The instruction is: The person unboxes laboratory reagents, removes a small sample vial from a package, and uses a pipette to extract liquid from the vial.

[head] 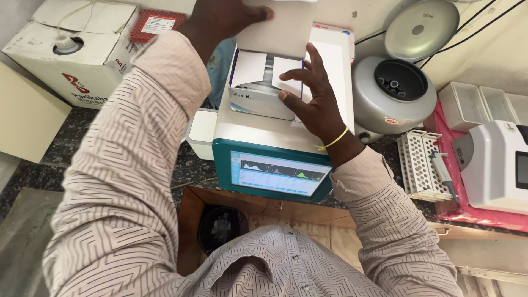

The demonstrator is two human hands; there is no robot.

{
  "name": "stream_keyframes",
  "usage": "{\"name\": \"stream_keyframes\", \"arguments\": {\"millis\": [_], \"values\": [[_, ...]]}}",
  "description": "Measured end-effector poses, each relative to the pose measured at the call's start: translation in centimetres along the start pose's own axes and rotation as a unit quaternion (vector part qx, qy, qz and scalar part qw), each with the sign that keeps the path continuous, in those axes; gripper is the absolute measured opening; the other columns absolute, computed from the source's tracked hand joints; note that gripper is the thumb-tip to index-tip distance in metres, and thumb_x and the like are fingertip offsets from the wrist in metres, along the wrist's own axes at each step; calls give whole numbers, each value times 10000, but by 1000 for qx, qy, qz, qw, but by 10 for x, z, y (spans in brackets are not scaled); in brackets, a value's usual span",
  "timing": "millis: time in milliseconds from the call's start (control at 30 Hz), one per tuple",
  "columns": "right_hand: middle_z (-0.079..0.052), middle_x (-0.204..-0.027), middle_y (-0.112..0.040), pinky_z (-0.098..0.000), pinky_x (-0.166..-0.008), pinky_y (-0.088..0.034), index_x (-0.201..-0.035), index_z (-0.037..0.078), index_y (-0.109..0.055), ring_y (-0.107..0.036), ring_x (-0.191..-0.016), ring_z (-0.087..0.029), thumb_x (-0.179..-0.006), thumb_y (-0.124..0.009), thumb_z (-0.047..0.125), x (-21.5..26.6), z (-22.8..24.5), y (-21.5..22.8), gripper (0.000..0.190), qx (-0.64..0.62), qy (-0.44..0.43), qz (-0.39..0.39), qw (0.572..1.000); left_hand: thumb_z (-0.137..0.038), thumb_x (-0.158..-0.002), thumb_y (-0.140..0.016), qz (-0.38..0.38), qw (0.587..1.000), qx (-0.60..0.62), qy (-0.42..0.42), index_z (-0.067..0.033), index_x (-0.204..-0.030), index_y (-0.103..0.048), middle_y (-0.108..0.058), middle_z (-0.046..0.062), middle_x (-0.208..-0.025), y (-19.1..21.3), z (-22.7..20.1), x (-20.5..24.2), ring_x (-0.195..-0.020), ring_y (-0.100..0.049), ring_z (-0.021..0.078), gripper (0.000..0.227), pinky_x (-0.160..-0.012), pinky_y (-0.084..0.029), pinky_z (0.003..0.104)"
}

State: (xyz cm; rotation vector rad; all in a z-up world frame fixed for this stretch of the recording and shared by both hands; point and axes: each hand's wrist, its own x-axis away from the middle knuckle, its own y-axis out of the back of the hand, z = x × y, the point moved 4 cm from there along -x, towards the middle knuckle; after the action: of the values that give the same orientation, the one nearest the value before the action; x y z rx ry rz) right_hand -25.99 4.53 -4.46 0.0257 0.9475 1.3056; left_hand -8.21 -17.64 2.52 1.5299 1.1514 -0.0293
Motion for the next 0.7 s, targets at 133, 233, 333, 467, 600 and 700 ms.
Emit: {"name": "stream_keyframes", "arguments": {"millis": [133, 233, 333, 467, 600, 700], "values": [[-148, -1769, -150, -517, -1339, -262, -1259, 234, -822, -248, -1646, -354, -933, -755, 215, 1, 15, -5, 334, 138, 128, -15, 982, -468, -816, -863, -168, 967, -57, -185, 38, -1104, -694, -721, 209, -919, -15, 9, 17, -825, -704, 395, 606, -732, -553, 461], [-180, -1765, -164, -554, -1293, -218, -1263, 237, -820, -224, -1620, -397, -838, -764, 232, -10, 31, -2, 429, 244, 148, 9, 958, -339, -878, -803, -116, 978, 9, -172, -31, -937, -698, -723, 182, -949, -22, -3, 33, -917, -700, 386, 330, -789, -538, 481], [-163, -1730, -174, -565, -1207, -215, -1116, 253, -799, -235, -1574, -419, -830, -817, 302, -28, 47, 4, 291, 314, 166, 41, 934, -389, -947, -738, 26, 997, 48, -57, -51, -902, -764, -710, 199, -875, -18, -9, 31, -799, -687, 374, 342, -738, -525, 487], [-208, -1678, -298, -612, -1151, -201, -1086, 139, -710, -335, -1513, -426, -799, -857, 364, -32, 61, 16, 393, 343, 161, 35, 925, -452, -967, -677, 93, 994, 48, 14, -77, -876, -764, -720, 189, -848, -14, -11, 38, -780, -688, 359, 395, -747, -527, 480], [-145, -1494, -626, -493, -1089, -427, -1100, 56, -624, -614, -1280, -365, -967, -782, 247, -18, 52, 49, 281, 301, 128, -42, 944, -418, -1027, -660, 44, 995, 41, -76, -73, -945, -769, -730, 181, -899, -7, -19, 43, -832, -688, 371, 371, -752, -521, 491], [-153, -1363, -700, -441, -1064, -510, -1031, 36, -622, -679, -1230, -344, -1022, -731, 171, -8, 42, 59, 174, 270, 126, -77, 951, -364, -951, -707, -14, 992, -11, -128, -86, -928, -766, -742, 119, -937, 4, -36, 44, -923, -675, 339, 285, -799, -480, 516]]}}
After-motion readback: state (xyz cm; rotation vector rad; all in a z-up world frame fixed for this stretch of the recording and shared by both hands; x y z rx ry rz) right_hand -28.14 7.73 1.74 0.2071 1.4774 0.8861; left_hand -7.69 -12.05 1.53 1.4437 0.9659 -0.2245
